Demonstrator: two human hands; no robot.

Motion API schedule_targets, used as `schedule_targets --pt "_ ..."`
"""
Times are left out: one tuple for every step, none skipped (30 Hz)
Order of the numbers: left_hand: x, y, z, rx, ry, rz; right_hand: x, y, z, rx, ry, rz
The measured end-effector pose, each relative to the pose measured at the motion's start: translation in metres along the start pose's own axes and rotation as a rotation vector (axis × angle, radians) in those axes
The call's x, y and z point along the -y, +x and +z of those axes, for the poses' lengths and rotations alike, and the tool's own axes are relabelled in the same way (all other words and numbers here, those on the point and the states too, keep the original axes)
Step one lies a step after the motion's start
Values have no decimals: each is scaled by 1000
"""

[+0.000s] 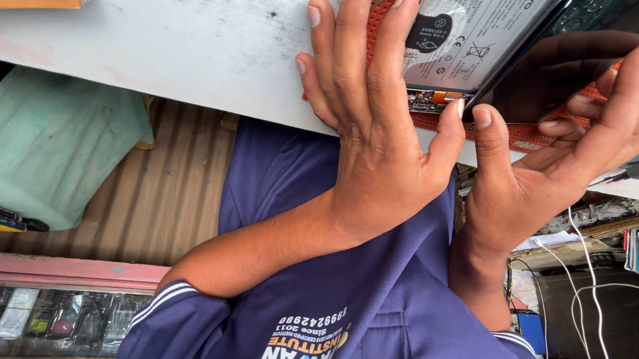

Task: The person unpacks a smartphone screen assembly and places it on a red mat. They then use a yellow plastic pry tool to separate a ribbon cable from the phone's internal frame. Finally, they align and press the screen assembly onto the phone chassis.

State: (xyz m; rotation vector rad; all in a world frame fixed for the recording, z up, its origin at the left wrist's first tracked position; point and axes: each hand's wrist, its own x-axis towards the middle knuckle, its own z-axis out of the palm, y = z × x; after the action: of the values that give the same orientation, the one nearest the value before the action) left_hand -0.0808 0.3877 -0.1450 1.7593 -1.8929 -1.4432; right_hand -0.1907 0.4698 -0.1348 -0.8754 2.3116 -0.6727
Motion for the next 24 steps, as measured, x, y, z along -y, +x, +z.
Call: schedule_targets --pt "0 0 1 -9 -7 2 1 0 1 -2 -2 -5" --pt "0 1 2 -18 -14 4 1 0 1 -4 -4 -6" --pt "-1 1 4 -29 -24 5 1 1 1 -5 -5 -7" --pt "-1 1 3 -30 -23 7 2 1 1 -4 -5 -4" --pt "-1 1 3 -30 -22 8 2 1 1 -2 -7 0" --pt "0 1 2 -21 -12 11 1 1 1 0 -9 5" --pt "0 2 2 -15 -7 12 1 1 1 0 -10 11" --pt "1 2 1 -9 -3 14 0 1 1 -1 -8 9" --pt "1 2 1 -6 -3 10 0 0 1 -1 -5 8" --pt "1 2 0 -4 -1 6 -1 0 1 1 -1 -1" --pt "1 2 -1 -1 0 1 -2 0 0 1 9 5" --pt "1 2 -1 1 3 0 -3 -1 0 1 19 10" --pt "0 2 -2 3 5 -3 -3 -2 -1 0 32 31" --pt "0 2 -2 4 7 -5 -4 -3 -1 1 38 36" --pt "0 2 -2 2 9 -8 -5 -3 -1 2 44 41" --pt "-1 2 -2 4 13 -11 -6 -3 -2 6 42 30" --pt "-1 2 -2 6 16 -14 -7 -3 -2 6 46 27" --pt "0 1 -2 12 23 -18 -7 -3 -2 6 50 24" --pt "0 1 -3 16 26 -21 -8 -3 -2 3 58 30" --pt "0 0 -3 19 28 -24 -8 -3 -2 1 60 34" --pt "0 0 -2 19 26 -25 -8 -4 -2 0 62 38" --pt "0 0 -2 16 26 -25 -8 -3 -2 1 59 37" --pt "0 1 -2 14 25 -26 -8 -3 -2 0 59 34" --pt "0 1 -2 11 28 -27 -8 -2 -1 -1 60 32"
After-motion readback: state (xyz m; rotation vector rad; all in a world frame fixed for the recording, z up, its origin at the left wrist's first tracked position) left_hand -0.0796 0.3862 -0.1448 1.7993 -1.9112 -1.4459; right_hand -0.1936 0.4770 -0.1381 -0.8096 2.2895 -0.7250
